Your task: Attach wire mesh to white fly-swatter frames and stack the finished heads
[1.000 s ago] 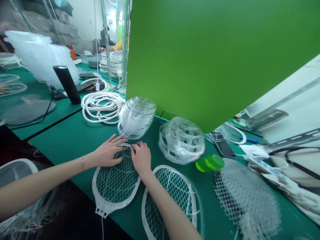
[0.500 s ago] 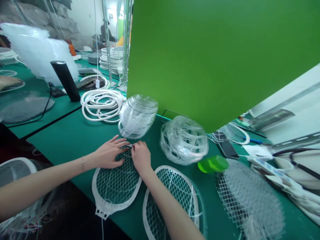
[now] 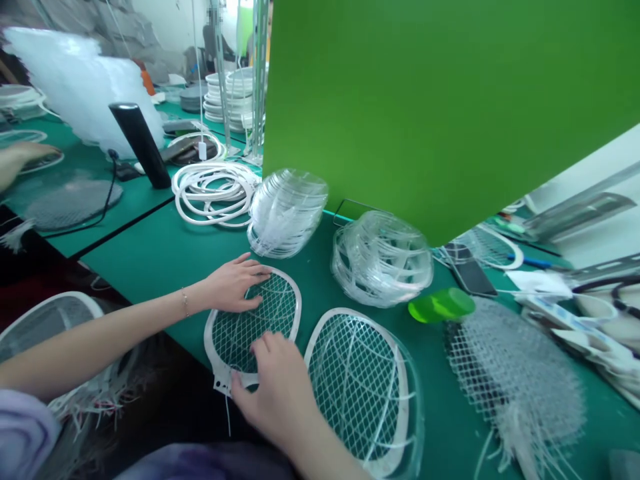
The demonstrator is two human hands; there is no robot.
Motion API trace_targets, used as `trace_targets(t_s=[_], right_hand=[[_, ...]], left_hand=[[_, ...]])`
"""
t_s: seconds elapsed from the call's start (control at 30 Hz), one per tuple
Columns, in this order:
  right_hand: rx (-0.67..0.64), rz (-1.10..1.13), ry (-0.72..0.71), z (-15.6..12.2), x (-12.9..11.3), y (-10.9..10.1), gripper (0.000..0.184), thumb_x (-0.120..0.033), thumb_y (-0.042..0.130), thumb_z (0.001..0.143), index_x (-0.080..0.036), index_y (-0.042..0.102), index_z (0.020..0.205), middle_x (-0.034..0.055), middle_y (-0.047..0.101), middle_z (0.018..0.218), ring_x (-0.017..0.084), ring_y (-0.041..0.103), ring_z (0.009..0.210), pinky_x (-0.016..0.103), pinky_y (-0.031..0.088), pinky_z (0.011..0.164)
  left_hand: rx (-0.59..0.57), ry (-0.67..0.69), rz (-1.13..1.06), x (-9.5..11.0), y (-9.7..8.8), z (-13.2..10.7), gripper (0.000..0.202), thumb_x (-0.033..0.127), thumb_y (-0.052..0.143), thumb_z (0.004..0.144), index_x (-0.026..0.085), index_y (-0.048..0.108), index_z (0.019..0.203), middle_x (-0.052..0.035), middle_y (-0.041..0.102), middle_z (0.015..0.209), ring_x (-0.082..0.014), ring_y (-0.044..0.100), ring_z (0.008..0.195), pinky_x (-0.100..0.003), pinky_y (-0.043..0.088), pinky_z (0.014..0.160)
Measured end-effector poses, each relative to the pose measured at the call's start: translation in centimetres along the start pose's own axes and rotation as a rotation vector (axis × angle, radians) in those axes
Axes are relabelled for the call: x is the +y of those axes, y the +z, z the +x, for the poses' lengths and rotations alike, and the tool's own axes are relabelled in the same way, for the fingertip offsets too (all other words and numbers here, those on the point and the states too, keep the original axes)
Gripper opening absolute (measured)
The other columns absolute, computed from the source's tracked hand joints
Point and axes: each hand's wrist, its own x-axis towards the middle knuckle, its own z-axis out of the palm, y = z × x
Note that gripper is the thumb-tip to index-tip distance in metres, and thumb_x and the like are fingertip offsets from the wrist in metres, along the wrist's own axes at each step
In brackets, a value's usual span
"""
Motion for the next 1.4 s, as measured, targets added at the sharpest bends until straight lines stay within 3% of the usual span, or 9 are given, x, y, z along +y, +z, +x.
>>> trace_targets(t_s=[0.13,0.27,0.37,0.47,0.6,0.8,1.0,1.17,1.4], right_hand=[[0.047,-0.113,-0.071,-3.6,-1.4,2.4,0.018,-0.018,0.075,0.074,-0.019,0.061,0.085,0.0039,0.064,0.084,0.022,0.060,0.076,0.035,0.049,0.068],[0.117,-0.203,-0.167,-3.6,-0.7,3.2,0.015,-0.021,0.074,0.078,-0.019,0.060,0.081,0.0044,0.066,0.086,0.022,0.060,0.077,0.034,0.048,0.071],[0.154,-0.277,-0.242,-3.7,-0.3,3.5,0.011,-0.021,0.070,0.083,-0.018,0.060,0.081,0.0053,0.066,0.085,0.021,0.060,0.077,0.035,0.046,0.074],[0.152,-0.299,-0.254,-4.0,-0.2,3.7,0.009,-0.021,0.068,0.086,-0.018,0.060,0.085,0.0053,0.068,0.088,0.021,0.061,0.079,0.035,0.044,0.077],[0.125,-0.327,-0.219,-4.0,-0.6,3.5,0.011,-0.025,0.070,0.088,-0.020,0.060,0.090,0.0030,0.069,0.091,0.020,0.061,0.079,0.035,0.040,0.074],[0.000,-0.304,-0.110,-3.9,-1.6,2.8,0.008,-0.024,0.069,0.089,-0.021,0.061,0.090,0.0032,0.070,0.097,0.021,0.062,0.084,0.037,0.039,0.076],[-0.069,-0.087,0.061,-3.3,-1.7,1.9,0.009,-0.027,0.072,0.088,-0.022,0.065,0.086,0.0018,0.071,0.094,0.021,0.064,0.087,0.036,0.036,0.076],[-0.263,0.014,0.217,-0.2,-1.1,0.7,0.025,-0.034,0.083,0.077,-0.022,0.064,0.068,-0.0016,0.068,0.079,0.021,0.063,0.083,0.035,0.034,0.075],[-0.307,0.017,0.219,1.4,-1.8,0.9,0.034,-0.037,0.088,0.069,-0.021,0.058,0.073,-0.0002,0.065,0.080,0.022,0.060,0.084,0.033,0.037,0.073]], left_hand=[[-0.036,-0.001,0.024,0.2,-0.1,0.2,0.056,0.049,0.050,0.093,0.012,0.062,0.134,-0.0118,0.054,0.148,-0.0312,0.053,0.126,-0.044,0.023,0.118],[-0.061,-0.009,0.037,0.5,-0.4,-0.3,0.063,0.055,0.046,0.095,0.014,0.055,0.141,-0.0116,0.046,0.154,-0.0315,0.053,0.127,-0.044,0.026,0.115],[-0.052,0.036,0.035,1.3,-1.0,-1.6,0.068,0.058,0.046,0.095,0.019,0.042,0.151,-0.0079,0.033,0.162,-0.0326,0.041,0.139,-0.046,0.023,0.117],[-0.070,0.096,0.007,2.4,-1.6,-3.4,0.066,0.055,0.051,0.094,0.022,0.043,0.150,-0.0073,0.042,0.157,-0.0333,0.038,0.142,-0.049,0.019,0.120],[-0.192,0.058,-0.069,2.9,-2.4,-4.9,0.080,0.056,0.060,0.086,0.018,0.039,0.153,-0.0125,0.056,0.145,-0.0352,0.051,0.133,-0.054,0.017,0.120],[-0.290,0.092,-0.089,2.4,-2.3,-4.9,0.115,0.061,0.077,0.066,0.018,0.025,0.159,-0.0171,0.040,0.157,-0.0444,0.037,0.142,-0.063,0.012,0.118],[-0.334,0.025,-0.089,2.8,-1.9,-4.8,0.120,0.057,0.079,0.066,0.023,0.014,0.160,-0.0183,0.036,0.159,-0.0460,0.032,0.144,-0.068,0.006,0.116],[-0.382,-0.012,-0.073,3.5,-2.3,-4.4,0.128,0.055,0.083,0.061,0.024,0.009,0.160,-0.0223,0.037,0.156,-0.0486,0.036,0.141,-0.076,0.007,0.110],[-0.408,-0.070,-0.086,3.6,-1.7,-4.5,0.131,0.054,0.085,0.059,0.022,0.008,0.160,-0.0248,0.032,0.158,-0.0503,0.028,0.144,-0.079,0.009,0.108]])
